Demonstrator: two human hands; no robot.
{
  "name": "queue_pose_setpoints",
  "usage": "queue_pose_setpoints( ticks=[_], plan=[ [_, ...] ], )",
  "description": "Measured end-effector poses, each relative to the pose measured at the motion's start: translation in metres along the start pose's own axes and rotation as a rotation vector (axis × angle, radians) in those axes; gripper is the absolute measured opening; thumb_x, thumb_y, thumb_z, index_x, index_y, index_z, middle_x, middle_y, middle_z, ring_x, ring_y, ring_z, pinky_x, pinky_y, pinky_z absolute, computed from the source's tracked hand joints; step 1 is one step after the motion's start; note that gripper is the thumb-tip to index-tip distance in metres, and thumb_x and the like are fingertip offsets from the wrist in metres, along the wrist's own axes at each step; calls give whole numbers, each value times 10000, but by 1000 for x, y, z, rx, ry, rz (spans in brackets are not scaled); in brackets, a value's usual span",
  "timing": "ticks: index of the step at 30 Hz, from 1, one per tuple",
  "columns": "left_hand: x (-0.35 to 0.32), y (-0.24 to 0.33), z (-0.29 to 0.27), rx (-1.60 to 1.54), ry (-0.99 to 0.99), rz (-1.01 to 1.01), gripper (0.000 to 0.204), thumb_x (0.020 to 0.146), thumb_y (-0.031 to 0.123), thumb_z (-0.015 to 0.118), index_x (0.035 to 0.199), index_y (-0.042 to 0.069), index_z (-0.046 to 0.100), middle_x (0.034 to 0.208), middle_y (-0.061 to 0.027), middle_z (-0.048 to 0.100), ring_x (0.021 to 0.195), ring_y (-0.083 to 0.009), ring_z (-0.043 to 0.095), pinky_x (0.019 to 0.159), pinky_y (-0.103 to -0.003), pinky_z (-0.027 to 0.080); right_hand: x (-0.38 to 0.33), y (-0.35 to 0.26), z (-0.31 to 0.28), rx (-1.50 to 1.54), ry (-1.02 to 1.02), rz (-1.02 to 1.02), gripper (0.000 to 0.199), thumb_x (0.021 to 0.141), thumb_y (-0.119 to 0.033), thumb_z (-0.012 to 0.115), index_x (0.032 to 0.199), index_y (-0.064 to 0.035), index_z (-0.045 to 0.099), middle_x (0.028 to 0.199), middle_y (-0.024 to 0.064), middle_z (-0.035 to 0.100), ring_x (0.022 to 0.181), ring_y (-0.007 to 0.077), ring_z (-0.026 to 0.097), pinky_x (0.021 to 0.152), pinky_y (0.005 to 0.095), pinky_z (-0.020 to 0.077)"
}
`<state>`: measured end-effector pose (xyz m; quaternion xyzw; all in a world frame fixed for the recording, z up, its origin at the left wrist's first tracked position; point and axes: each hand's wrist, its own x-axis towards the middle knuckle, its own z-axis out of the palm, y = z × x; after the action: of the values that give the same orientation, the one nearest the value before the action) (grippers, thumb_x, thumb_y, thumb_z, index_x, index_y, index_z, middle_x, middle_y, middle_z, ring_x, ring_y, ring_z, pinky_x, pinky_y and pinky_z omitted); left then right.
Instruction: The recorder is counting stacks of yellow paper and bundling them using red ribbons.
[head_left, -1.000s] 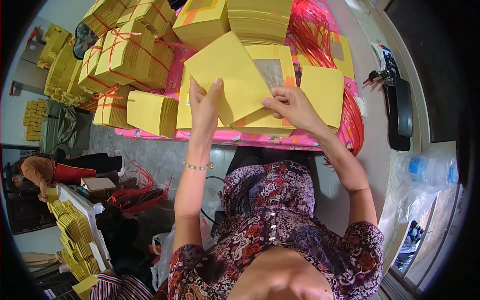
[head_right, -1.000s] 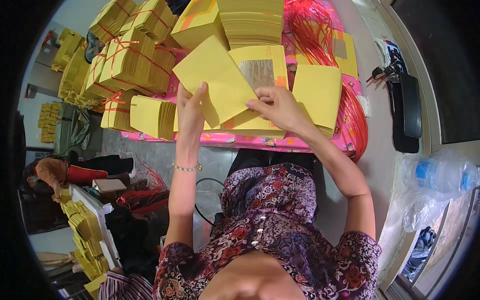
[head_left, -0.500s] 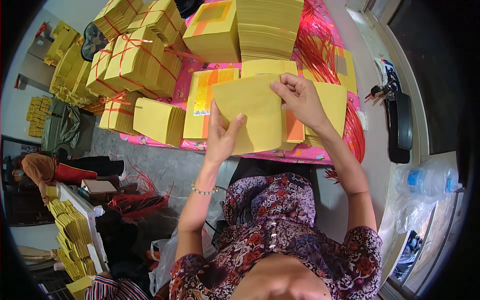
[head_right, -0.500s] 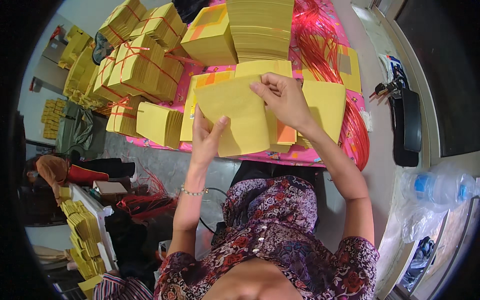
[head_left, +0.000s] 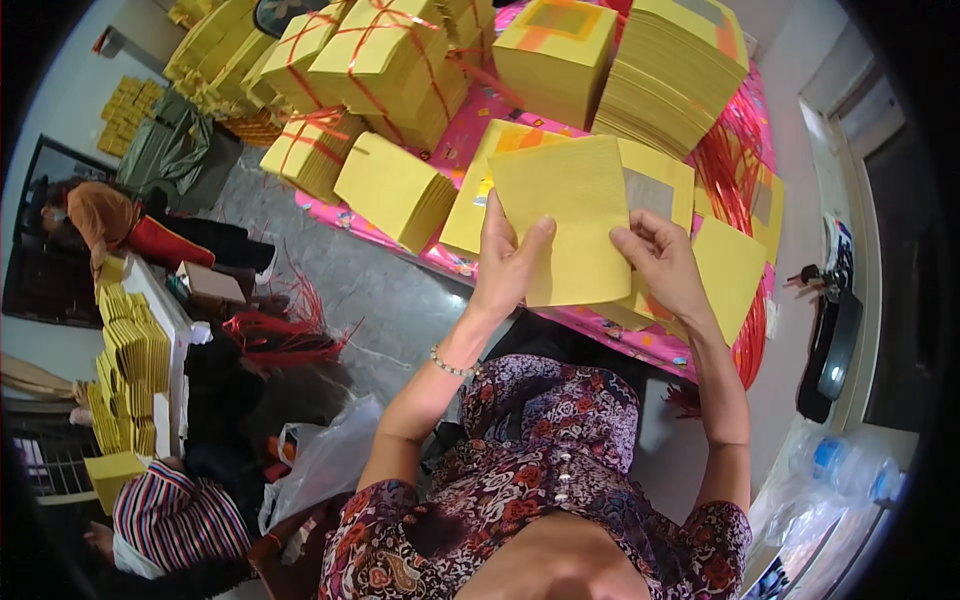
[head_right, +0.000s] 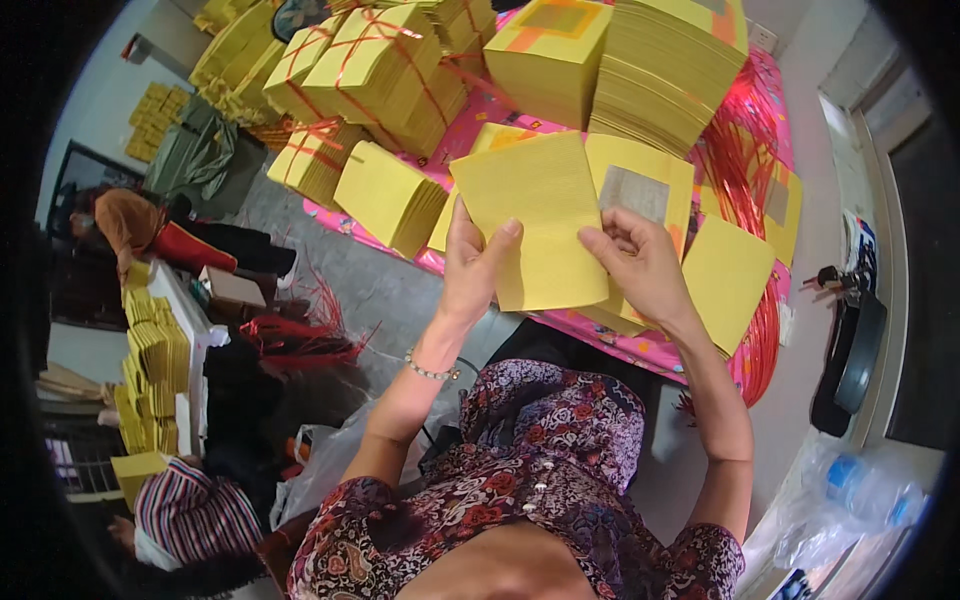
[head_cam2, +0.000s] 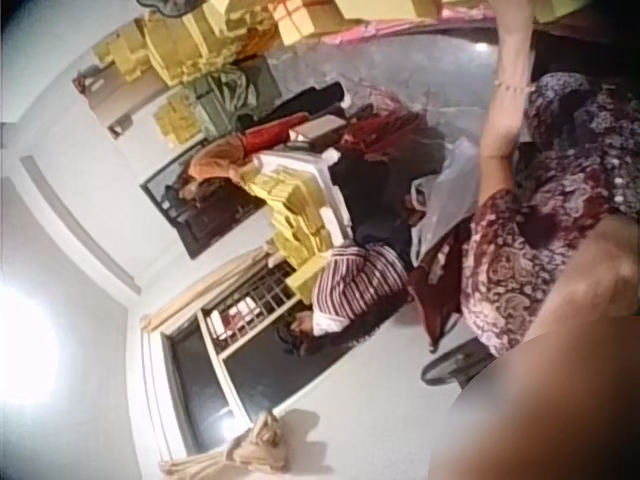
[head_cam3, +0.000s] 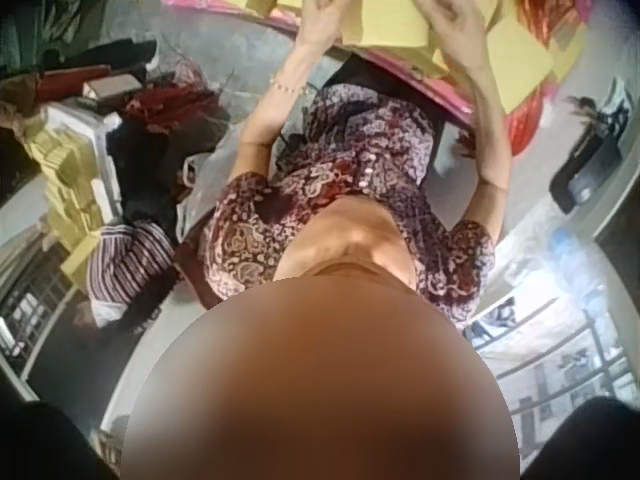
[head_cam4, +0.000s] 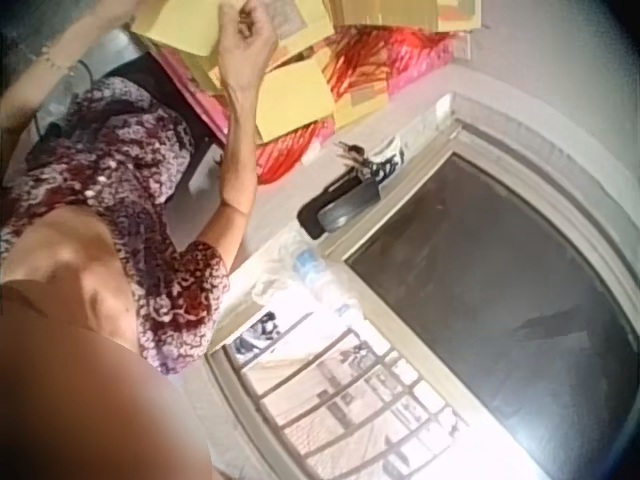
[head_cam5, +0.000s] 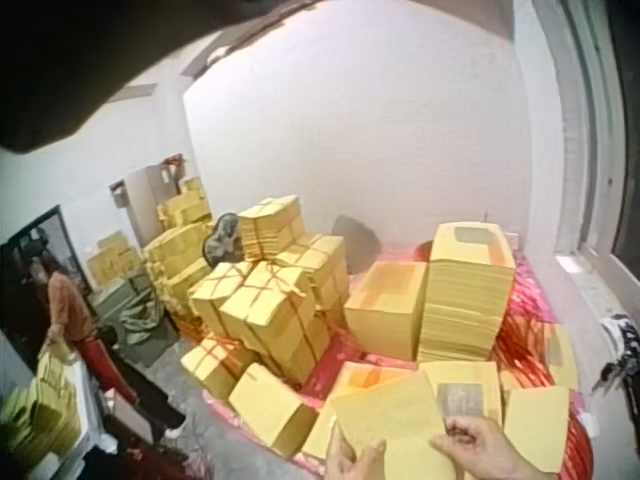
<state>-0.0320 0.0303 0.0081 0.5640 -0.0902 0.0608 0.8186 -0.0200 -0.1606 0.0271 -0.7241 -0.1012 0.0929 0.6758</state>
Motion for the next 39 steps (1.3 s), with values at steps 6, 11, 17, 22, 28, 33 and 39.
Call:
queue_pose_setpoints(
  ticks=[6,11,17,22,28,33,39],
  plan=[
    [0,1,-30,-118,198,-7,436,893,-18,501,1290,7,324,1216,-118,518,1095,-166,527,918,-305,447,33,-6,26,-309,-98,-42,233,894,-212,581,872,20,586,709,35,571,647,58,508,587,235,408],
    [7,20,-83,-110,429,-18,360,895,15,536,1226,-26,403,1172,-124,565,1035,-177,572,892,-298,469,90,-9,78,-414,-205,-161,330,874,-319,578,876,10,599,688,97,579,603,133,532,591,290,420],
    [24,31,-181,182,535,46,363,871,75,602,1187,-27,455,1119,-121,597,984,-178,595,837,-310,484,172,-5,150,-525,-292,-287,362,834,-378,617,850,-19,661,627,56,572,584,136,528,564,310,411],
    [43,21,-235,293,553,-80,381,854,97,632,1171,-43,474,1096,-127,611,959,-187,607,829,-319,485,211,14,185,-597,-271,-271,390,808,-408,636,855,-23,668,635,58,602,590,157,564,567,319,425],
    [52,0,-250,350,572,-127,386,833,81,650,1153,-60,487,1087,-146,615,955,-203,614,825,-320,487,221,43,193,-669,-233,-247,374,809,-401,632,862,-32,653,665,60,605,618,177,575,584,332,438],
    [50,-8,-256,338,544,-95,401,816,72,666,1141,-67,478,1082,-159,613,955,-213,614,824,-322,489,219,46,193,-662,-257,-167,354,791,-392,627,856,-44,630,837,131,664,827,304,637,734,427,482],
    [57,-18,-260,514,593,-105,416,794,99,696,1099,-70,468,1062,-189,610,948,-229,615,815,-330,492,223,51,192,-735,-224,-240,347,791,-395,634,862,-56,619,678,81,610,632,223,599,591,372,448]
  ],
)
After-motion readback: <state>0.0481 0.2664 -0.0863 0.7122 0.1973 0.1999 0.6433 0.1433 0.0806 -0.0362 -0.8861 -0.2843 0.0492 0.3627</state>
